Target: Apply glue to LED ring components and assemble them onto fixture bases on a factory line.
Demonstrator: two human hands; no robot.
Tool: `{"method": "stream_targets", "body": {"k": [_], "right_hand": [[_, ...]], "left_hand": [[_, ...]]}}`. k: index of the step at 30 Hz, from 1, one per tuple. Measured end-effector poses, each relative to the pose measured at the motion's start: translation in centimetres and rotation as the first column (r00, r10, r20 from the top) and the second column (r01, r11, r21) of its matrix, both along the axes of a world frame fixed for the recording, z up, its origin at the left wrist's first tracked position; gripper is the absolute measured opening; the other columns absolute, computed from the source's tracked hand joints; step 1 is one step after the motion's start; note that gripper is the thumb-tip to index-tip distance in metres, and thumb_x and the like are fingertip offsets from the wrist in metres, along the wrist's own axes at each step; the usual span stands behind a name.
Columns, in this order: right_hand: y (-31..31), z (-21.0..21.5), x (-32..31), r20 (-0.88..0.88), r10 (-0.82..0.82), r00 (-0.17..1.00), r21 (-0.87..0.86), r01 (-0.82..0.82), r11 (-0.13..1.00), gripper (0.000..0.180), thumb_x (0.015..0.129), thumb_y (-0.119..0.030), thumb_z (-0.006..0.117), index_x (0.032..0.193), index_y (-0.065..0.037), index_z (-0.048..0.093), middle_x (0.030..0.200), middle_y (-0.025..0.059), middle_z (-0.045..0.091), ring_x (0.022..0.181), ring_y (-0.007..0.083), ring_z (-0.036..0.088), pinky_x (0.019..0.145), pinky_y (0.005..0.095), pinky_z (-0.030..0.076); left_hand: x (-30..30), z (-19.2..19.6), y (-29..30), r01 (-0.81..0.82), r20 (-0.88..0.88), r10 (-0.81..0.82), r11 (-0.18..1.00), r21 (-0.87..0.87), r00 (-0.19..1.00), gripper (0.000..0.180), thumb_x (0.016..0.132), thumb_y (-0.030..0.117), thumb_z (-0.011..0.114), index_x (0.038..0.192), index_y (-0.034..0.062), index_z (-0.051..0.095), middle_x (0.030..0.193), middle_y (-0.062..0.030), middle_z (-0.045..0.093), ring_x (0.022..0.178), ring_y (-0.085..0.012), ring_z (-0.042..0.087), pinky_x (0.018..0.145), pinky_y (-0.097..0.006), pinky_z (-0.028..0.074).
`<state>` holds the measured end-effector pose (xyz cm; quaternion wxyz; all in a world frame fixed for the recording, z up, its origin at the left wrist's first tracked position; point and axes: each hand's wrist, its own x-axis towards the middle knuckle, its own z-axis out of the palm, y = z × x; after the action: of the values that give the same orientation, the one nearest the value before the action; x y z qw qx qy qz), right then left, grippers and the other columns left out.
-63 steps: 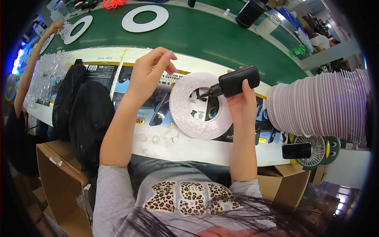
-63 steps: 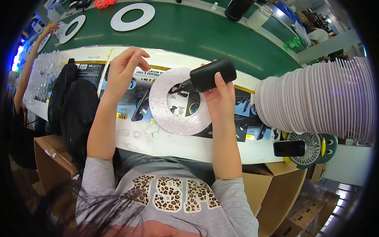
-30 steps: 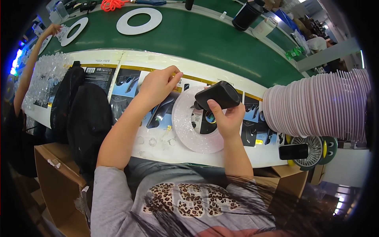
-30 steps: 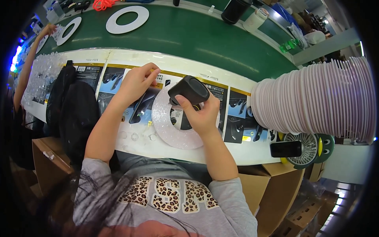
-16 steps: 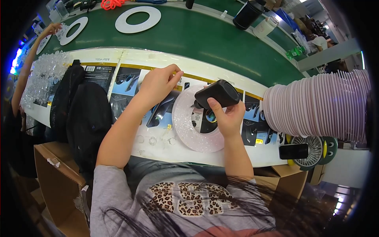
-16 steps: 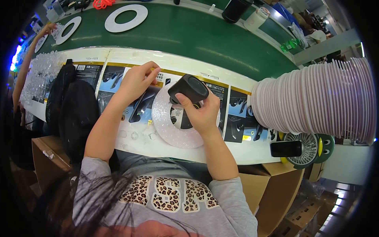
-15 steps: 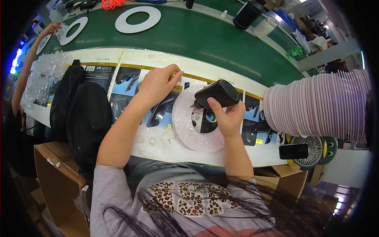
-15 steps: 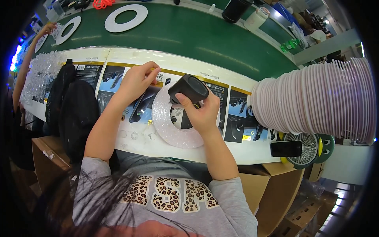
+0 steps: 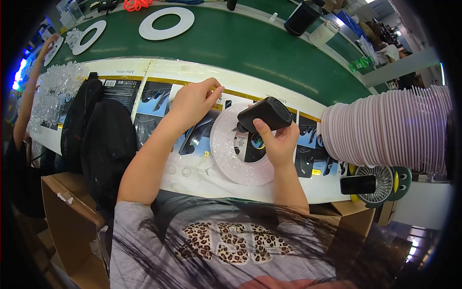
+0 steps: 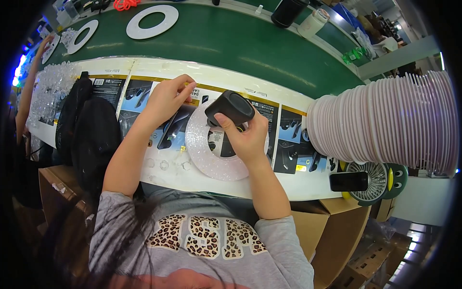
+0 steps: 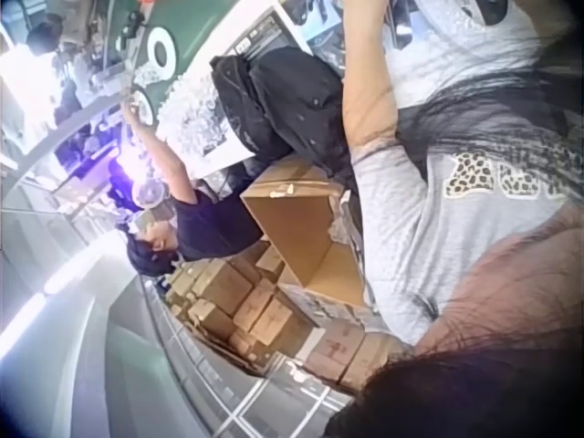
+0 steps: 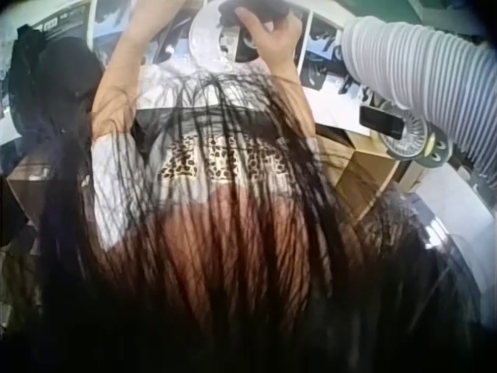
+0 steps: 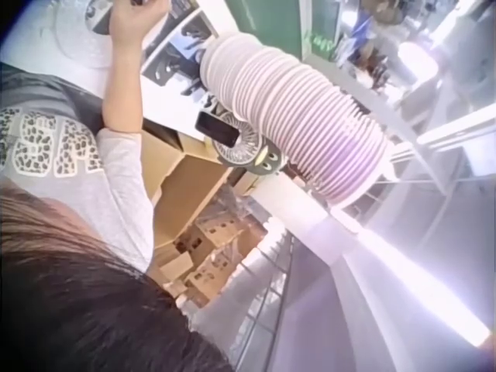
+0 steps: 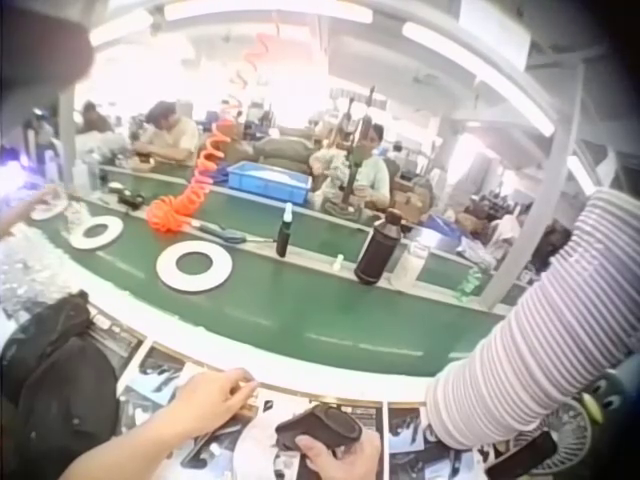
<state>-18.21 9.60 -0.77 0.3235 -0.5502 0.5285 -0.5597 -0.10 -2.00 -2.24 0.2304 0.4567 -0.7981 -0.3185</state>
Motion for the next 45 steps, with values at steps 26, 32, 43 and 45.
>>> {"method": "stream_targets", "body": {"k": [26, 32, 43, 45], "right_hand": [[0.0, -0.1, -0.1, 0.054, -0.027, 0.998, -0.010, 0.027, 1.000, 0.034, 0.077, -0.009, 0.071, 0.104, 0.006, 0.056, 0.095, 0.0150, 0.065, 0.087, 0.0185, 0.062, 0.080, 0.0290, 0.049], [-0.4, -0.1, 0.3, 0.072, -0.089, 0.993, -0.083, 0.095, 0.992, 0.035, 0.073, -0.014, 0.075, 0.099, 0.002, 0.059, 0.088, 0.0065, 0.063, 0.078, 0.0117, 0.060, 0.070, 0.0244, 0.048], [-0.2, 1.6, 0.7, 0.137, -0.030, 0.990, -0.070, 0.040, 0.997, 0.036, 0.069, -0.007, 0.076, 0.096, 0.000, 0.054, 0.092, 0.0039, 0.057, 0.085, 0.0119, 0.056, 0.077, 0.0241, 0.045], [-0.1, 1.8, 0.8, 0.160, -0.042, 0.986, -0.083, 0.056, 0.995, 0.035, 0.068, -0.008, 0.077, 0.092, -0.001, 0.053, 0.089, 0.0029, 0.056, 0.083, 0.0112, 0.056, 0.076, 0.0235, 0.045]], "left_hand": [[0.1, 0.9, 0.3, 0.238, -0.385, -0.181, 0.966, 0.106, 0.905, 0.022, 0.086, 0.019, 0.056, 0.097, 0.0006, 0.060, 0.082, -0.0081, 0.065, 0.081, -0.0179, 0.062, 0.075, -0.028, 0.046], [-0.3, 1.3, 1.6, 0.446, -0.426, -0.454, 0.886, -0.126, 0.782, 0.034, 0.074, 0.022, 0.071, 0.101, 0.0038, 0.061, 0.098, -0.0094, 0.062, 0.092, -0.0225, 0.058, 0.080, -0.031, 0.044], [-0.7, 1.3, 2.0, 0.406, -0.462, -0.405, 0.908, -0.101, 0.789, 0.033, 0.067, 0.017, 0.076, 0.095, 0.0042, 0.063, 0.092, -0.0069, 0.063, 0.087, -0.0214, 0.058, 0.076, -0.030, 0.044], [-0.8, 1.2, 2.1, 0.427, -0.479, -0.396, 0.903, -0.049, 0.783, 0.033, 0.066, 0.017, 0.076, 0.094, 0.0043, 0.063, 0.091, -0.0068, 0.063, 0.087, -0.0209, 0.058, 0.076, -0.030, 0.044]]}}
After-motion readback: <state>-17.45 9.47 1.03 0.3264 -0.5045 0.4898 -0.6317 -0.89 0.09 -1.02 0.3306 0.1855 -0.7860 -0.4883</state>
